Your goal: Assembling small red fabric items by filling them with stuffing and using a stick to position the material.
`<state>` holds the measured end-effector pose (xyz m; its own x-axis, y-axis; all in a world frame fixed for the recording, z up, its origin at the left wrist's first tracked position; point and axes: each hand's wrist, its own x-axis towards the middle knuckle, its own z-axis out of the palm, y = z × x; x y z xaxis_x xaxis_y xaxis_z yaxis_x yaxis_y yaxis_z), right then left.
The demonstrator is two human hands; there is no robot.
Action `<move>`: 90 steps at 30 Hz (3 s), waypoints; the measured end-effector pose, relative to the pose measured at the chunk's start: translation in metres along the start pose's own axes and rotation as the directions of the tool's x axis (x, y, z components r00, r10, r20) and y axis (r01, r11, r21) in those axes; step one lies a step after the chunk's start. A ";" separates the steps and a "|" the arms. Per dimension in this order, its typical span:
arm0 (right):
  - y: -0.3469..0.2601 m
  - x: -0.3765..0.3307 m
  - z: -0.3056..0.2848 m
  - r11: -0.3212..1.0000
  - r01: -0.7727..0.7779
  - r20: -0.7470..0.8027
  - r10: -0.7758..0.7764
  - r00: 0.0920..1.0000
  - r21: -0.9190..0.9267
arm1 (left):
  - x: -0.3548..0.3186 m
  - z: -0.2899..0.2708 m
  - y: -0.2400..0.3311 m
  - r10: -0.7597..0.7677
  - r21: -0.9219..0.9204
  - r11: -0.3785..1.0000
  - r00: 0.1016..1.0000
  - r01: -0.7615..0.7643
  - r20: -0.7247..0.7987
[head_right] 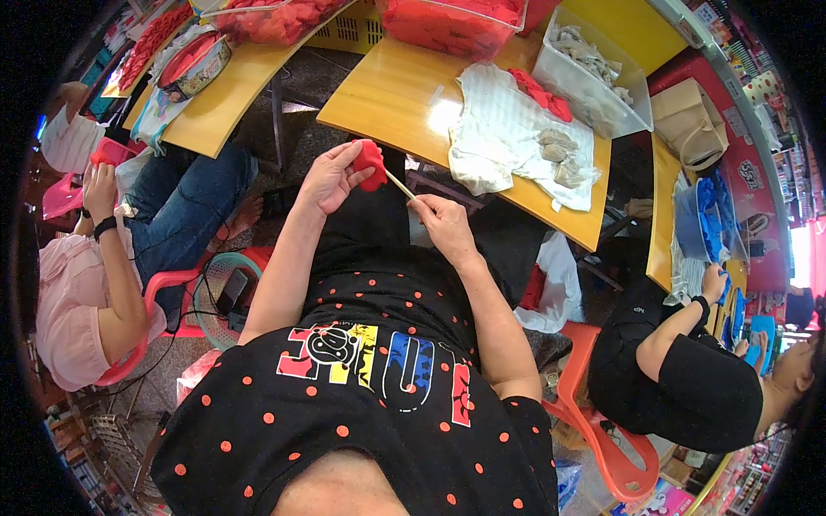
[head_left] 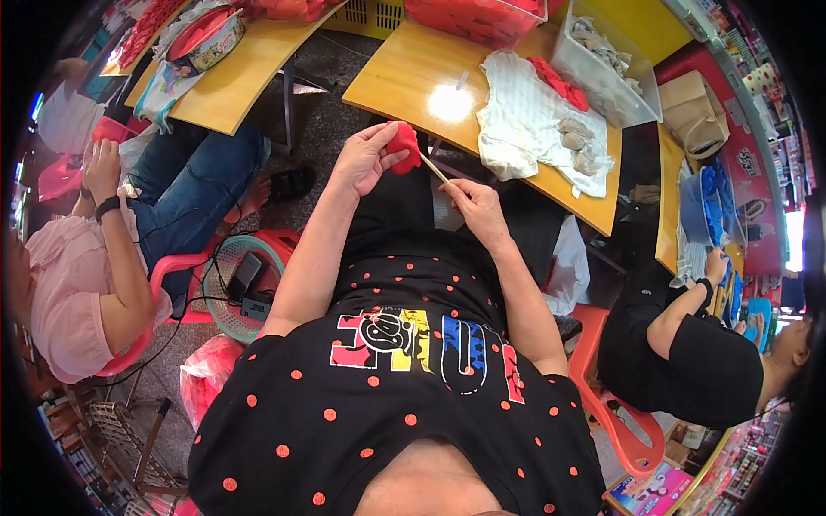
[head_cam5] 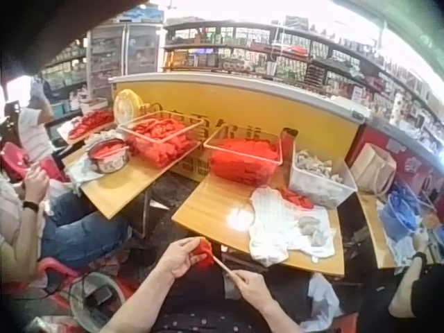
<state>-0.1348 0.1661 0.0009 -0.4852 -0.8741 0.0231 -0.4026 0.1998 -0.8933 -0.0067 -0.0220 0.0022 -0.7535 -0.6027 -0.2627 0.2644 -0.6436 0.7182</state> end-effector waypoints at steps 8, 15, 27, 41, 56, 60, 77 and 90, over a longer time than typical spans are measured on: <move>0.010 0.001 0.012 0.922 -0.222 0.137 0.187 0.973 0.318 | 0.002 -0.001 -0.004 0.024 -0.080 0.997 0.999 -0.022 0.026; 0.001 -0.002 0.015 0.682 -0.443 0.313 0.315 0.896 0.582 | 0.004 -0.004 -0.006 0.056 -0.210 0.976 0.998 -0.058 -0.012; -0.001 -0.003 0.032 0.507 -0.448 0.307 0.340 0.889 0.736 | 0.008 0.000 -0.014 0.059 -0.431 0.898 0.995 -0.087 -0.078; -0.005 -0.004 0.025 0.667 -0.410 0.255 0.323 0.911 0.622 | 0.006 -0.005 -0.008 0.023 -0.338 0.941 1.000 -0.018 0.010; 0.001 -0.002 0.032 0.985 -0.056 -0.193 0.088 0.977 0.163 | 0.001 0.007 -0.015 0.069 -0.291 0.954 0.997 -0.073 -0.026; 0.001 -0.003 0.027 0.993 -0.062 -0.145 0.077 0.987 0.101 | 0.001 0.000 -0.012 0.039 -0.253 0.966 0.998 -0.053 -0.059; -0.001 -0.004 0.032 0.494 -0.482 0.346 0.344 0.873 0.724 | 0.002 0.002 -0.010 0.004 -0.241 0.971 0.999 0.006 0.042; 0.013 0.001 -0.010 0.956 -0.177 0.100 0.158 0.982 0.235 | -0.008 0.007 0.008 0.006 0.080 0.997 0.999 -0.009 0.033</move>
<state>-0.1478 0.1721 -0.0061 -0.4629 -0.8714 -0.1627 -0.1166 0.2418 -0.9633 -0.0022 -0.0193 0.0146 -0.7714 -0.5907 -0.2368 0.2222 -0.5987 0.7696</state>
